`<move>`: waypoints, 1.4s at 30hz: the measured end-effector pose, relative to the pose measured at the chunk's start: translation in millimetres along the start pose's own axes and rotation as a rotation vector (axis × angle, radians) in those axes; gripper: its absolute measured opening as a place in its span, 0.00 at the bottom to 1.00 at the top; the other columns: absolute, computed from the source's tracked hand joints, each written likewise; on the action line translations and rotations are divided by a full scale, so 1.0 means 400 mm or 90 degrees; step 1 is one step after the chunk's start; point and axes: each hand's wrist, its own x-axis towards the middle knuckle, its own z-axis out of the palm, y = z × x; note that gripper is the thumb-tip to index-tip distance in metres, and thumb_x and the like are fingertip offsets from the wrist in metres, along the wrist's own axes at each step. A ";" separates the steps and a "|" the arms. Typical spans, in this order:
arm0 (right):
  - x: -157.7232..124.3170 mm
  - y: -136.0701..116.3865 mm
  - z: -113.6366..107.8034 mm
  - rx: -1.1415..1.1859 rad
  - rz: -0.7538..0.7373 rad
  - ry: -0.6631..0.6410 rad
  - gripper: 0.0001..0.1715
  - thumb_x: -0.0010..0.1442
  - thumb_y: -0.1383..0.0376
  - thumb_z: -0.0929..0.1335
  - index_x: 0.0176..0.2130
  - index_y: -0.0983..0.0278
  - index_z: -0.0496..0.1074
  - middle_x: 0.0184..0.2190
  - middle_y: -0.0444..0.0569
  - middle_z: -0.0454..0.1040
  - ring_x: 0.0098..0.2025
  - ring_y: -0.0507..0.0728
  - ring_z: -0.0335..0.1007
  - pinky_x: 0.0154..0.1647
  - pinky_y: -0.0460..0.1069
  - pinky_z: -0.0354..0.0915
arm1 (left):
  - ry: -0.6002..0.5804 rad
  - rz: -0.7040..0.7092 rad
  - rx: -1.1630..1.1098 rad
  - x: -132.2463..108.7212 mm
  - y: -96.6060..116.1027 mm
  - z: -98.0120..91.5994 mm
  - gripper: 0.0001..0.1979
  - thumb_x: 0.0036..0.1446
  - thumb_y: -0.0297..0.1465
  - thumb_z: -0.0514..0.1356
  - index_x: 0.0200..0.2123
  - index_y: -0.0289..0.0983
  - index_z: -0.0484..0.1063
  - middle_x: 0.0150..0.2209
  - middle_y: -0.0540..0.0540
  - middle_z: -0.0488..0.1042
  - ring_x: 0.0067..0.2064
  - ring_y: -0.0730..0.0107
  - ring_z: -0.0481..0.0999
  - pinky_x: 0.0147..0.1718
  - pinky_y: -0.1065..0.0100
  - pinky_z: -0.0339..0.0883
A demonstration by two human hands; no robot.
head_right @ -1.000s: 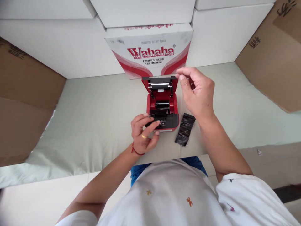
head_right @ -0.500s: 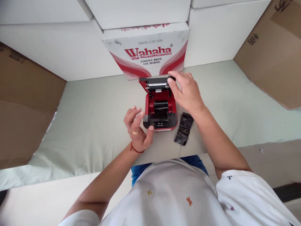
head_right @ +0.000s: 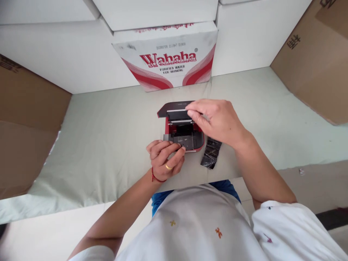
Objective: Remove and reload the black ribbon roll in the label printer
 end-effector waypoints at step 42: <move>-0.248 -0.094 0.112 0.028 -0.081 0.083 0.44 0.75 0.73 0.71 0.82 0.50 0.66 0.63 0.55 0.89 0.39 0.63 0.84 0.37 0.62 0.78 | 0.024 -0.441 -0.142 -0.042 -0.084 -0.018 0.28 0.74 0.50 0.63 0.71 0.51 0.70 0.56 0.43 0.77 0.52 0.55 0.81 0.52 0.51 0.75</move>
